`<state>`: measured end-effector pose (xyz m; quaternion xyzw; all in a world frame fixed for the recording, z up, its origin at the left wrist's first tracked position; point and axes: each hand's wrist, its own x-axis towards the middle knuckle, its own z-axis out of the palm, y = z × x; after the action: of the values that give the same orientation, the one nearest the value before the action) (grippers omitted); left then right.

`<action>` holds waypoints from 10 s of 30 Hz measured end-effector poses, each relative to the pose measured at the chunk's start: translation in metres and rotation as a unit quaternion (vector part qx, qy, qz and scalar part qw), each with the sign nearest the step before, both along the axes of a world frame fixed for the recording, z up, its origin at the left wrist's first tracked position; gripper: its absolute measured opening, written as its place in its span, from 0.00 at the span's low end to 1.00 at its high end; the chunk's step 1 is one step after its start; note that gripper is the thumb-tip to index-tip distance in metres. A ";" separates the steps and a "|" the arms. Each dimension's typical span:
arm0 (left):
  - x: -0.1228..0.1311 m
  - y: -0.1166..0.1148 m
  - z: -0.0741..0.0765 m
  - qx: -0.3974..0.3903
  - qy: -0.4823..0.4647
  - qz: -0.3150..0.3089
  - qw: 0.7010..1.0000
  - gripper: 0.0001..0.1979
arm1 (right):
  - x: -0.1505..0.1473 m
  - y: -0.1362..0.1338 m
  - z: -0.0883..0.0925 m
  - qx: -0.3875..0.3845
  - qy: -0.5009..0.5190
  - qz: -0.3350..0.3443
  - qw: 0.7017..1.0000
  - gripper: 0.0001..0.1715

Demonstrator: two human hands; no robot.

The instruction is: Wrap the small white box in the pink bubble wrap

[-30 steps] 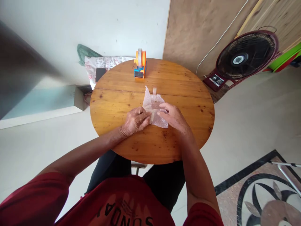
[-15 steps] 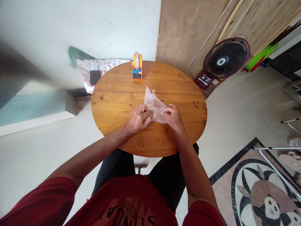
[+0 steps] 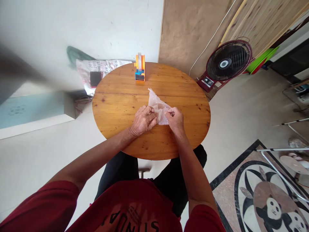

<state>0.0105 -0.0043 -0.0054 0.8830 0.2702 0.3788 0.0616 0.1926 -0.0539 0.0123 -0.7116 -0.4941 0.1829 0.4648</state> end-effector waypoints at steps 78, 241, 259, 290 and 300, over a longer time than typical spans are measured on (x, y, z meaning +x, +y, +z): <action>-0.003 0.009 0.027 -0.196 0.010 -0.068 0.978 0.21 | -0.009 0.066 0.025 -0.051 0.062 0.125 0.989 0.26; -0.003 0.004 0.002 -0.309 -0.193 -0.064 0.929 0.06 | -0.040 -0.025 0.011 0.121 -0.147 0.160 0.969 0.31; -0.043 0.002 0.012 -0.317 -0.013 -0.141 0.938 0.33 | -0.040 -0.042 0.009 0.123 -0.255 0.207 0.937 0.33; -0.006 0.027 0.038 -0.618 -0.125 -0.117 0.768 0.18 | -0.018 -0.017 0.035 0.113 -0.198 0.275 0.934 0.46; -0.007 0.050 0.042 -0.617 -0.083 -0.074 0.779 0.19 | 0.002 0.038 0.026 0.005 0.062 0.316 0.947 0.49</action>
<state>0.0036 0.0460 0.0363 0.6380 0.3734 0.1972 0.6439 0.1945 -0.0160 0.0387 -0.5040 -0.6648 0.3617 0.4162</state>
